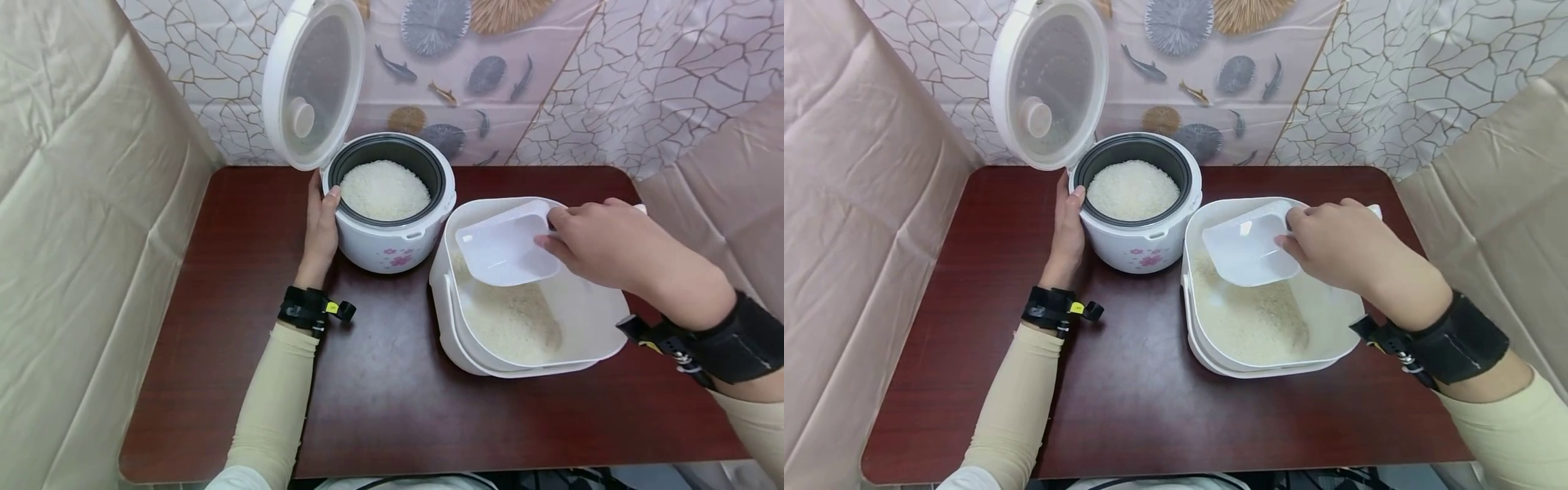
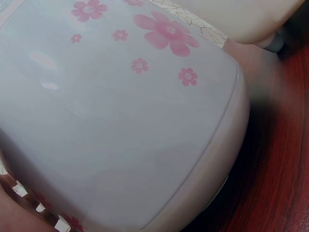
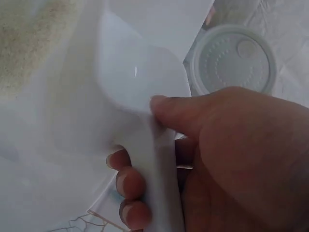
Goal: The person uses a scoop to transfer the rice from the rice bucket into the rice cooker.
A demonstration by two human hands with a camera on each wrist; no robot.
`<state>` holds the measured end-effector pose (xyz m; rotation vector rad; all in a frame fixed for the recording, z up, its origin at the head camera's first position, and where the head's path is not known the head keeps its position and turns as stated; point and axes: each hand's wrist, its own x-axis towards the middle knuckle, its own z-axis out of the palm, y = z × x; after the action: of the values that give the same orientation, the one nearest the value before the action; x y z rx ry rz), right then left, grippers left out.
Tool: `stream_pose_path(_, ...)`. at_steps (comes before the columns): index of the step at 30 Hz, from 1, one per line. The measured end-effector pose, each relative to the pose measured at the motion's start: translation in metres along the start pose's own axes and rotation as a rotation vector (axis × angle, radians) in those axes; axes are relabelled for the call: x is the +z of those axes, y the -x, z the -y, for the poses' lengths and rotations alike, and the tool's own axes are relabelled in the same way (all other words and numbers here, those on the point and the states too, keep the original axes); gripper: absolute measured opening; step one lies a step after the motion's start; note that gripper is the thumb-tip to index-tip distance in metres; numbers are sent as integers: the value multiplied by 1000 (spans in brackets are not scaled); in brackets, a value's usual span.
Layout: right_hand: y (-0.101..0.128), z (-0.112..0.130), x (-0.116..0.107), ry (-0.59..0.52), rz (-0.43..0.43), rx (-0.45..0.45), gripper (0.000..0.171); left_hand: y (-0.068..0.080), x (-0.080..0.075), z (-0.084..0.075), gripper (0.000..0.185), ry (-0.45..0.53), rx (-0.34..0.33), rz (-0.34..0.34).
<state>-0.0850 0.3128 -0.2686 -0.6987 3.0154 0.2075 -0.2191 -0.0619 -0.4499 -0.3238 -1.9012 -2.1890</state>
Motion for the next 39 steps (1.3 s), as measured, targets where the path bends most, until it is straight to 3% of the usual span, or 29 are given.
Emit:
stream_pose_path(4,-5,8,2,91,-31,-62,28,1,0,-1,87,-13,-4,1)
stream_pose_path(11,-12,20,9,275,-230,-239,31,0,0,-1,89,-6,-3,9)
stream_pose_path(16,-22,22,16,325,-314,-363,36,0,0,-2,89,8,2,1)
stream_pose_path(23,-33,29,26,428,-258,-401,25,1,0,-4,89,0,-10,6)
stream_pose_path(32,-34,39,32,517,-220,-369,30,-1,0,-1,89,-5,5,5)
stream_pose_path(39,-30,34,32,456,-56,-298,30,-1,0,1,89,-7,21,-3)
